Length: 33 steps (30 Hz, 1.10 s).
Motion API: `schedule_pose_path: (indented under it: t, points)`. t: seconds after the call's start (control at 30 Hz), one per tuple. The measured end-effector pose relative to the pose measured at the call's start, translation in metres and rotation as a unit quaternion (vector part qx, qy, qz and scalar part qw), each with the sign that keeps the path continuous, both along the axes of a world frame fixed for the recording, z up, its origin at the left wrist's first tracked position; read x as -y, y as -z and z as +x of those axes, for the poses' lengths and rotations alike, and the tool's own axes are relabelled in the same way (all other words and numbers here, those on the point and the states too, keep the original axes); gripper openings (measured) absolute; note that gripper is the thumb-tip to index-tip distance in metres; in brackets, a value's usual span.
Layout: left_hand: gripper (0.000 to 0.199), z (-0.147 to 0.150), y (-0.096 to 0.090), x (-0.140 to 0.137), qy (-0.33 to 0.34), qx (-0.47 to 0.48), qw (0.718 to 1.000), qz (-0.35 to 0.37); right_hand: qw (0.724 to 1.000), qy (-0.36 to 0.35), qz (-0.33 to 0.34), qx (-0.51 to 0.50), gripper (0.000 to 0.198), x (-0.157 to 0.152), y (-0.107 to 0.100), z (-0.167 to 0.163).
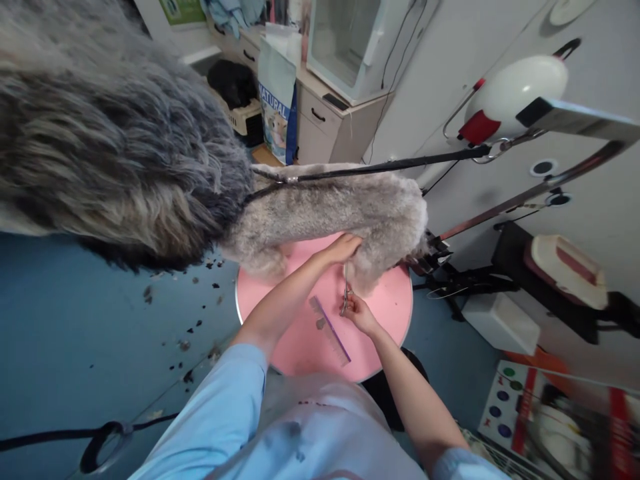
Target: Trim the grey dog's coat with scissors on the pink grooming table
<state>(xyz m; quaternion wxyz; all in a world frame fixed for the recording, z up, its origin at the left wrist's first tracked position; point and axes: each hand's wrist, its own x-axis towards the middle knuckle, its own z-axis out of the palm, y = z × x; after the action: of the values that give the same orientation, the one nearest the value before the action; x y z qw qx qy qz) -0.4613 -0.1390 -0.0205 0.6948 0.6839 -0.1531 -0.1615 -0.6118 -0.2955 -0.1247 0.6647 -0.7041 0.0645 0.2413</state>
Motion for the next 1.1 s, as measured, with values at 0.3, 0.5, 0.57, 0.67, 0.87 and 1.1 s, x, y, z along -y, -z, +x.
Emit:
schedule_pose_path:
  t: [0.3,0.5,0.57,0.67,0.87,1.1]
  points:
    - [0.029,0.001,0.009,-0.002,0.024,0.072,0.997,0.005,0.999,-0.002,-0.045,-0.014,0.029,0.003,0.009,-0.010]
    - [0.023,-0.002,0.010,-0.003,0.017,0.071,0.997,0.017,0.993,-0.001,-0.103,-0.049,0.033,0.007,0.022,-0.016]
    - [0.022,-0.003,0.009,-0.004,0.021,0.072,0.997,0.019,0.993,-0.031,-0.096,-0.054,0.033,0.006,0.027,-0.019]
    - [0.027,-0.005,0.011,-0.006,0.024,0.076,0.997,0.024,0.993,0.004,-0.110,-0.040,0.030,0.006,0.031,-0.019]
    - [0.035,-0.008,0.019,-0.008,0.031,0.089,0.995,0.022,0.990,-0.017,-0.114,-0.081,0.035,0.010,0.030,-0.016]
    - [0.035,-0.008,0.021,-0.011,0.039,0.093,0.994,0.038,0.985,-0.027,-0.140,-0.102,0.031,0.009,0.031,-0.022]
